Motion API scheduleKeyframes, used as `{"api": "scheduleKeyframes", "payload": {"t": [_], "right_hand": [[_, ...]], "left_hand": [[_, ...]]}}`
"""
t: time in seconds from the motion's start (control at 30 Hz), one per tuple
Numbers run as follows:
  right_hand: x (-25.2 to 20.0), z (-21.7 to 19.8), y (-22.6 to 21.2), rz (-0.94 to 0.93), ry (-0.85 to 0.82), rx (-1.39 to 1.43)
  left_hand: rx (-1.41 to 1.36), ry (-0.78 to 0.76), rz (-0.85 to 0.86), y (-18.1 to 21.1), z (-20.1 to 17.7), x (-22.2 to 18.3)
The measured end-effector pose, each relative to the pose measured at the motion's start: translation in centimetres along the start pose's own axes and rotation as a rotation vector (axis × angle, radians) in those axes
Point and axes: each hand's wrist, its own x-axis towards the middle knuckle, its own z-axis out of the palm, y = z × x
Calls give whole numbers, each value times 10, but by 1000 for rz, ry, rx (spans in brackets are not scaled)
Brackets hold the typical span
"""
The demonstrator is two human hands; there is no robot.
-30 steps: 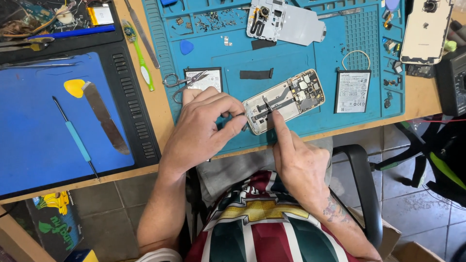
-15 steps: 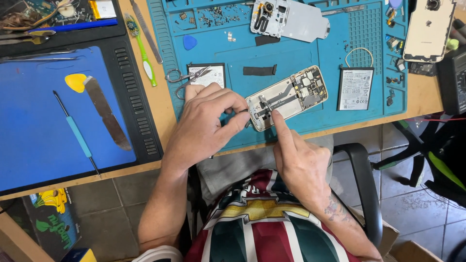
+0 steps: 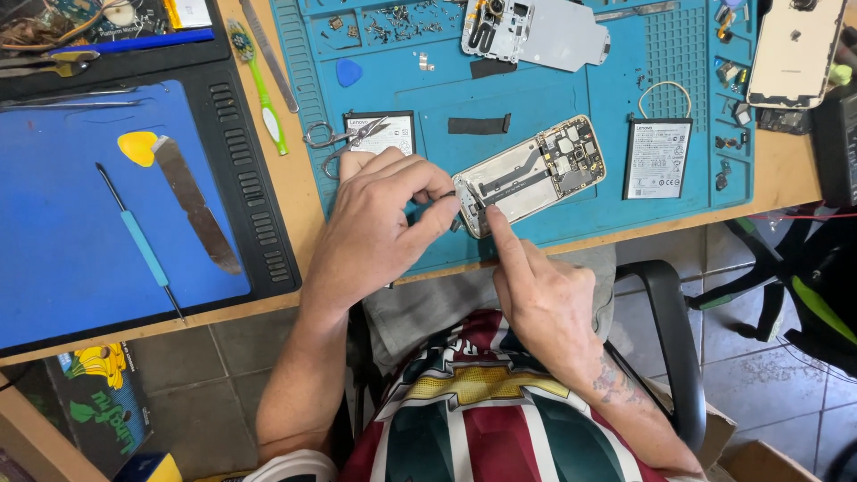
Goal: Disassembling a mobile phone, testing battery voltage with a multimeter, and performing repairs on the motherboard.
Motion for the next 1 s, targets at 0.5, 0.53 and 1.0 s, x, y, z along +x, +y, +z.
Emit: {"api": "scheduleKeyframes", "payload": {"t": [0.5, 0.53, 1.0], "right_hand": [[-3, -48, 77, 178, -10, 245], [3, -53, 81, 147, 8, 250], [121, 15, 140, -160, -42, 461]], "left_hand": [[68, 12, -54, 3, 6, -4], [107, 24, -89, 4, 8, -6], [227, -33, -111, 12, 9, -3]]}}
